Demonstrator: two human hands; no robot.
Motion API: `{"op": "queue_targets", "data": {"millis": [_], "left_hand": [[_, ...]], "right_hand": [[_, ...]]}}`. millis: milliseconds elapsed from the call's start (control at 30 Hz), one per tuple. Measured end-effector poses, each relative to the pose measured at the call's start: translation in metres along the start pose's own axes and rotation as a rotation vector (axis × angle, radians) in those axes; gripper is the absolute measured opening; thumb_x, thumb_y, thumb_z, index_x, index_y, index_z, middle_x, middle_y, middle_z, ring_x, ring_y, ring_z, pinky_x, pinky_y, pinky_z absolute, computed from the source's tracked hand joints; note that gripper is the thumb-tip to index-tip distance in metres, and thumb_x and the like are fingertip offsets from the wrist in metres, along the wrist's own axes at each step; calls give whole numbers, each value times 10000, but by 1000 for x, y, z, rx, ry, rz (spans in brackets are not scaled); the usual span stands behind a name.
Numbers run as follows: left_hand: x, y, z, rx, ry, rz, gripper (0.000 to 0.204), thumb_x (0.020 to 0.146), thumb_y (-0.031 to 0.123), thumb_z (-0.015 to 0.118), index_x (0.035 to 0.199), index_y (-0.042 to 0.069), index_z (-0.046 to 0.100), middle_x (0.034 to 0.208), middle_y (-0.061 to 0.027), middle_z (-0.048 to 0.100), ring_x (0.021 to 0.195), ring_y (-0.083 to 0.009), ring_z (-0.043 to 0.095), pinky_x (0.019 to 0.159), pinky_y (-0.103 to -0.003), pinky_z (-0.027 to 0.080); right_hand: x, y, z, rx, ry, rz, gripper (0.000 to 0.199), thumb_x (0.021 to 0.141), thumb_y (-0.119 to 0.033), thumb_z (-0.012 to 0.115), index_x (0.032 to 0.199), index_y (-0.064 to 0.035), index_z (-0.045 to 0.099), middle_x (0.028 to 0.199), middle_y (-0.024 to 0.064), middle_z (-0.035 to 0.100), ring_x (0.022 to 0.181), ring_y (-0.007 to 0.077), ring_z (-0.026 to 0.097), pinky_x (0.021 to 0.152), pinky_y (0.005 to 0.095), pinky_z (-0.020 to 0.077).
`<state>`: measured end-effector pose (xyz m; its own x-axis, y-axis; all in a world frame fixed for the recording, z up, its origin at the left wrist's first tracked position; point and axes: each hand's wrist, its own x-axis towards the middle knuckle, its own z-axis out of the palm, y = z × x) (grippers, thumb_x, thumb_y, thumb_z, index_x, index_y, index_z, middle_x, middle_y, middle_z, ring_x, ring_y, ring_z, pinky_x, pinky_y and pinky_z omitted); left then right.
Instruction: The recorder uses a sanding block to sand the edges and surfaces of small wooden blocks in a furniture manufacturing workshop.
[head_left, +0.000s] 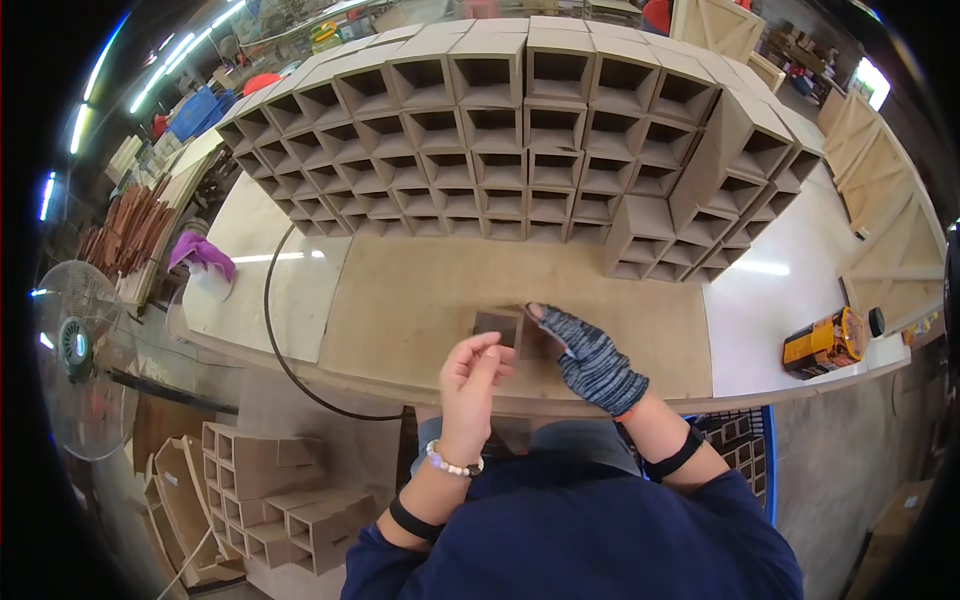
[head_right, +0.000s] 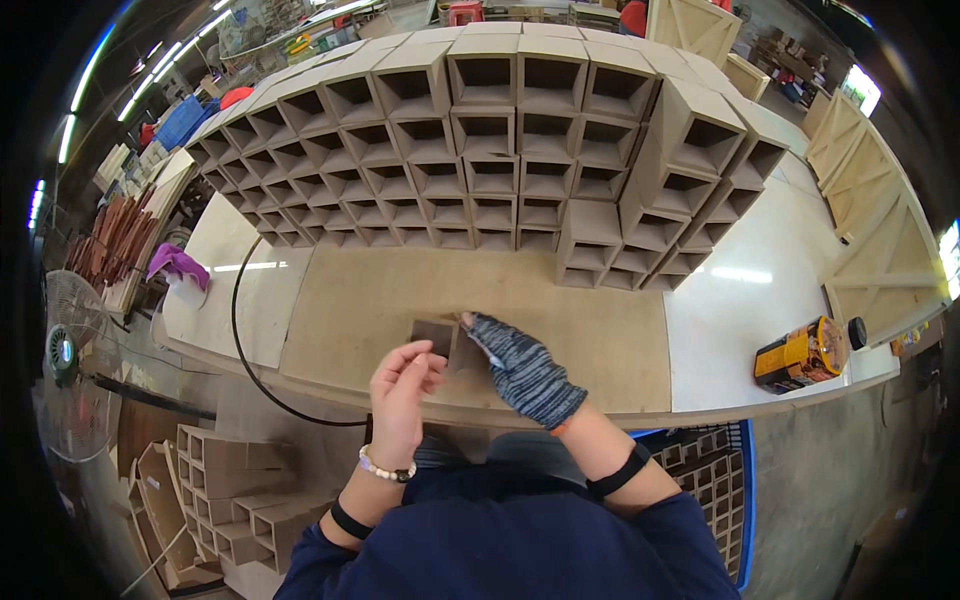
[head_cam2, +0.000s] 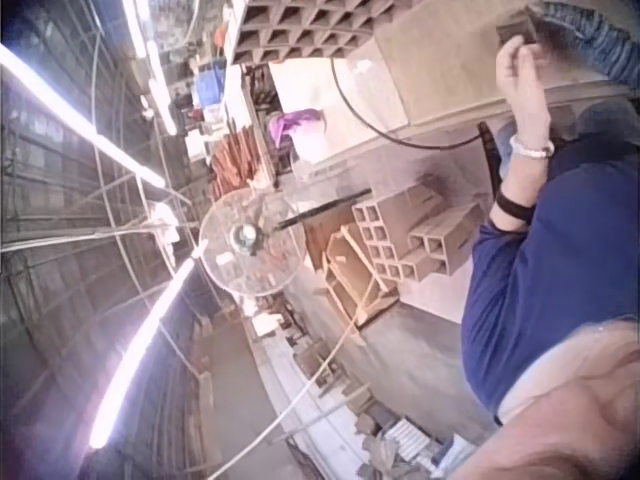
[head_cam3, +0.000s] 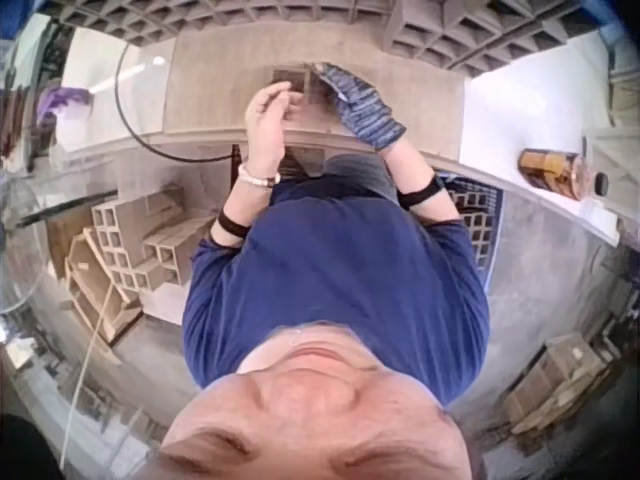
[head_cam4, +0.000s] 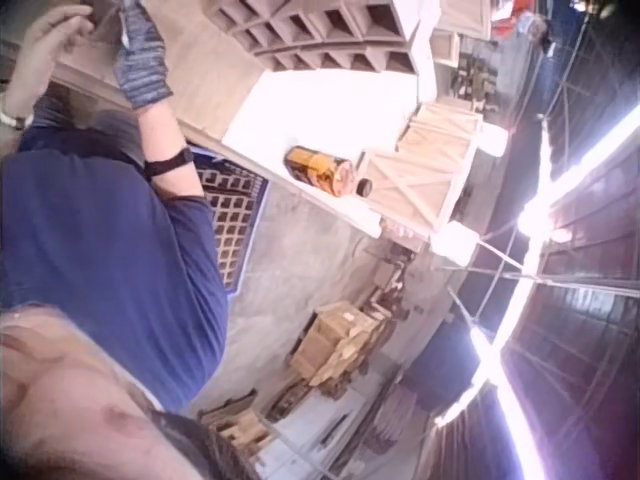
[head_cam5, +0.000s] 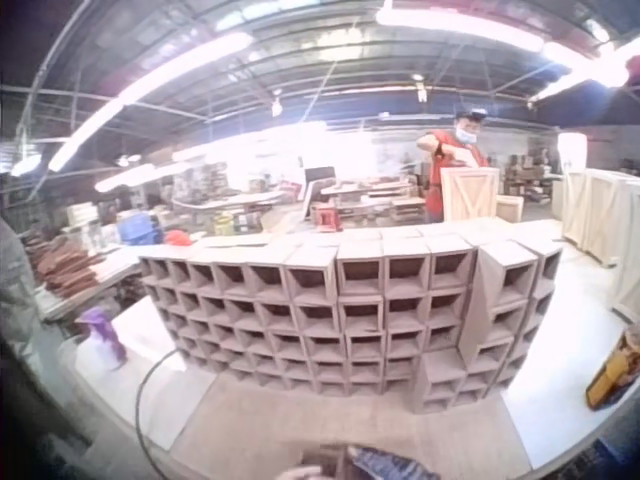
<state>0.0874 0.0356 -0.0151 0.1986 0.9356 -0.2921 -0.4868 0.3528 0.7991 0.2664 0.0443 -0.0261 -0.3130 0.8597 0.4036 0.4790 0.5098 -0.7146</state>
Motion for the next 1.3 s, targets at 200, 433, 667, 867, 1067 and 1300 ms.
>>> {"op": "queue_targets", "data": {"millis": [200, 433, 667, 867, 1067, 1300], "left_hand": [[16, 25, 17, 1396, 79, 1026, 248, 707, 179, 682, 843, -4, 582, 803, -140, 607, 719, -278, 568, 657, -358, 444], [51, 4, 31, 1952, -39, 671, 232, 638, 241, 669, 737, 44, 596, 617, -138, 597, 564, -325, 576, 611, -399, 445], [35, -4, 10, 1059, -12, 494, 155, 749, 134, 604, 798, 0, 544, 612, -127, 581, 524, -279, 536, 548, -315, 432], [2, -39, 8, 824, -25, 681, 152, 810, 14, 516, 956, -23, 495, 722, -155, 572, 629, -271, 558, 559, -305, 434], [-15, -38, 9, 937, -90, 616, 152, 787, 61, 558, 903, -9, 489, 635, -158, 486, 562, -324, 480, 506, -388, 378], [-12, -44, 4, 1057, -110, 776, 115, 770, 39, 565, 807, -4, 465, 621, -142, 466, 585, -321, 471, 523, -404, 373]], "right_hand": [[-6, -1, -17, 84, 44, 136, 670, 627, 178, 380, 1256, -42, 443, 1269, 122, 475, 1208, 256, 421, 1005, 305, 333], [-15, 3, -35, 48, 208, 245, 637, 662, 148, 406, 1282, 5, 374, 1256, 124, 479, 1165, 193, 453, 962, 272, 342], [-27, 17, -43, 29, 363, 415, 645, 657, 155, 413, 1279, -16, 387, 1272, 138, 461, 1210, 264, 411, 1013, 292, 308], [9, -35, -2, -274, 148, -161, 395, 757, -60, 508, 1148, -7, 506, 1153, 151, 532, 1088, 295, 493, 954, 364, 368], [-3, 33, -12, -686, 0, 121, 351, 797, -159, 498, 1104, 8, 523, 1103, 166, 543, 1040, 314, 506, 951, 405, 349], [-8, -40, 2, -431, 24, -162, 303, 787, -117, 463, 1071, -52, 544, 1080, 128, 555, 1038, 300, 505, 935, 403, 360]]}}
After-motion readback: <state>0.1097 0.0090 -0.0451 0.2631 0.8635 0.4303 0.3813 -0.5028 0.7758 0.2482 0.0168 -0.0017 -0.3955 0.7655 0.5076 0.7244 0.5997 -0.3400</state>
